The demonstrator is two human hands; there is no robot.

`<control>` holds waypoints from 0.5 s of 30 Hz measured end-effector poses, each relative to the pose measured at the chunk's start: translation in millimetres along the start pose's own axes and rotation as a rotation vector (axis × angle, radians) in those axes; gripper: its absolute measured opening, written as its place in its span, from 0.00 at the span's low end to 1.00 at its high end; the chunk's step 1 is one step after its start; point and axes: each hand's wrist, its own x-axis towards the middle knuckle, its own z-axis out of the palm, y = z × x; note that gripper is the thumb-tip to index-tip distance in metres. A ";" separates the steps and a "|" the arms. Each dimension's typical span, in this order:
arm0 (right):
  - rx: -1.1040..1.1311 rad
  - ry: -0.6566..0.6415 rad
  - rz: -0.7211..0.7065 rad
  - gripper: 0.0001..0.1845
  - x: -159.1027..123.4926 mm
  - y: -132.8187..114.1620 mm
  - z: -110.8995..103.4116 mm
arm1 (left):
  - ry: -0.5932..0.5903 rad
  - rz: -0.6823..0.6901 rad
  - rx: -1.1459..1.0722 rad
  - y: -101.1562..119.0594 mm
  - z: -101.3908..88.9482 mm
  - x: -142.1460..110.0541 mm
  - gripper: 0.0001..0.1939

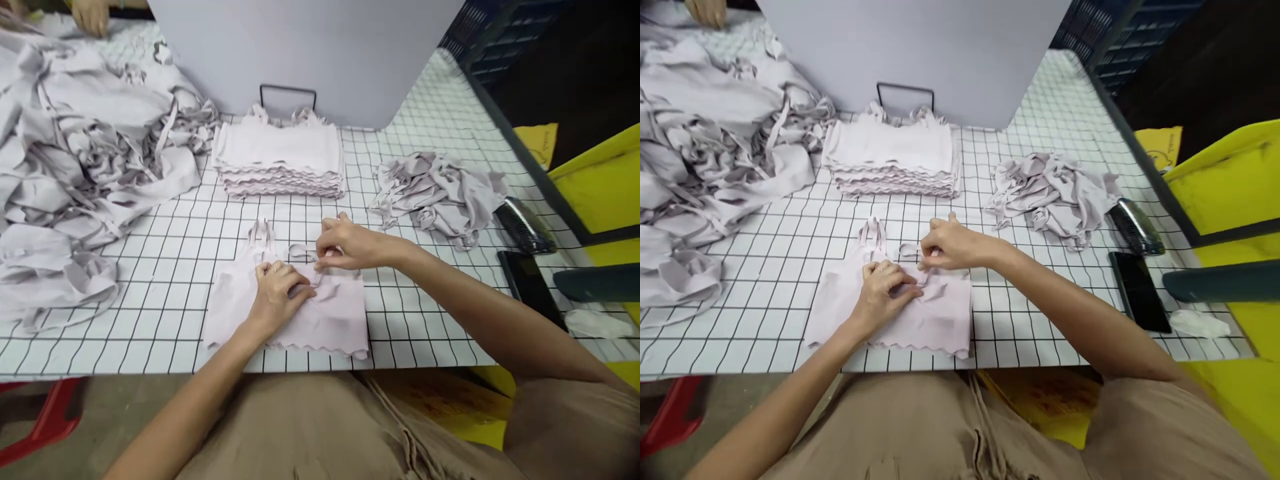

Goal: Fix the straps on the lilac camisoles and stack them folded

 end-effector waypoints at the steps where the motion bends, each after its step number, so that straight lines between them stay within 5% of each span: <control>1: 0.003 0.035 0.037 0.19 2.8 4.6 -7.7 | 0.008 0.007 0.012 -0.2 0.9 -0.3 0.05; 5: -0.057 0.154 0.119 0.25 15.4 26.2 -26.9 | 0.029 0.031 0.042 -3.1 5.9 0.9 0.05; 9: -0.117 0.237 0.187 0.17 17.5 39.7 -24.1 | 0.022 0.007 0.087 -4.4 5.3 2.5 0.05; 11: -0.154 0.327 0.244 0.11 7.6 29.6 -8.7 | 0.072 0.026 0.127 -0.3 1.0 -1.4 0.12; 15: -0.283 0.425 0.231 0.24 -34.5 -29.1 57.6 | 0.144 0.194 0.266 13.5 -8.4 -26.0 0.33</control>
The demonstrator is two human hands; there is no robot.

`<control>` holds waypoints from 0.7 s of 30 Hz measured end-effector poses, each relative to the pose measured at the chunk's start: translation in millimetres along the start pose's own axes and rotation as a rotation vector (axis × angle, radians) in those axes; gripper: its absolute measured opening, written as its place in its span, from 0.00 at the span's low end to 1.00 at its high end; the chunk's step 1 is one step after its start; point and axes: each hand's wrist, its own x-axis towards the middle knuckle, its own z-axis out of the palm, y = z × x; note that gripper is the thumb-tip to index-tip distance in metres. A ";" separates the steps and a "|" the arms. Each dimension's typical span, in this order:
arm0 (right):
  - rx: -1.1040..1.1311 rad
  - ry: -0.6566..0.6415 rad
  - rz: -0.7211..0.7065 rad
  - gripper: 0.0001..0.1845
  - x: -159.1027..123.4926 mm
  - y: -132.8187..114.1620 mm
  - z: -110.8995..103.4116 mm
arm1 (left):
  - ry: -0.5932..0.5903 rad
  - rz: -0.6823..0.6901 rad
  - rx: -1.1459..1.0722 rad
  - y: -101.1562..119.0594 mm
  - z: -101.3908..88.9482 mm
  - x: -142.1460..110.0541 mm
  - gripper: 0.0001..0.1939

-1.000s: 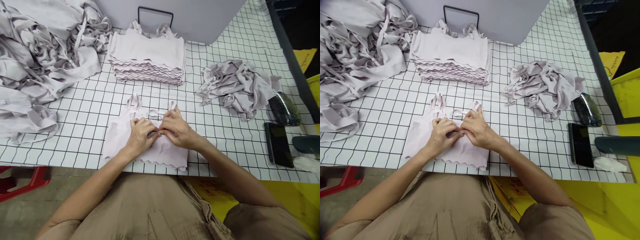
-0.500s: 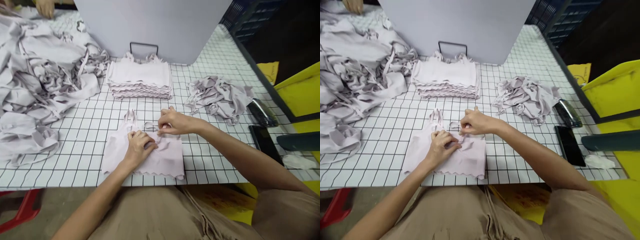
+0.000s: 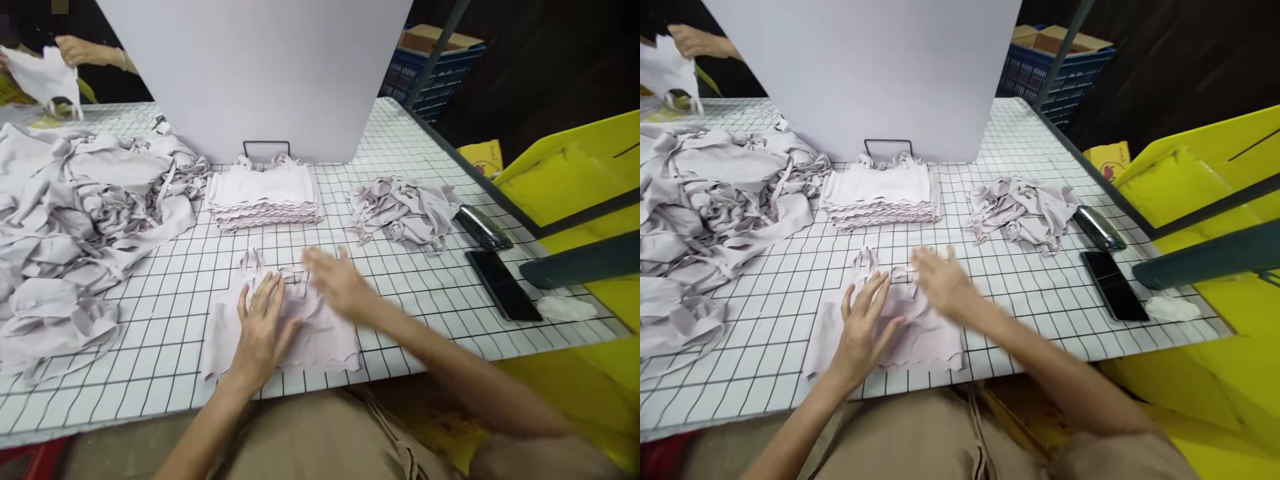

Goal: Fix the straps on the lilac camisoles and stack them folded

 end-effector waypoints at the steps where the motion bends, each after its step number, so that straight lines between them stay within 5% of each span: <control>1: -0.025 -0.021 -0.032 0.30 -22.3 -16.2 9.0 | -0.032 0.032 0.035 1.3 -2.6 -8.2 0.34; 3: -0.045 -0.119 -0.060 0.45 -64.1 -40.3 26.4 | -0.078 0.045 0.130 -4.5 -4.2 -25.8 0.37; 5: -0.048 -0.194 0.046 0.50 -100.0 -47.6 35.6 | -0.073 0.016 0.233 -20.2 -3.7 -41.4 0.42; 9: 0.006 -0.133 0.218 0.44 -140.5 -8.8 22.9 | -0.092 -0.065 0.357 -55.7 -11.4 -60.6 0.43; 14: 0.036 0.409 0.332 0.19 -97.8 81.8 -23.5 | -0.017 -0.155 0.267 -59.9 -26.4 -61.0 0.38; 18: -0.079 0.523 0.535 0.08 -62.0 141.5 -65.9 | 0.072 -0.097 0.173 -49.3 -34.1 -55.5 0.36; 21: -0.011 0.607 0.599 0.12 -53.5 163.6 -87.8 | 0.073 0.001 0.159 -53.6 -39.9 -61.1 0.35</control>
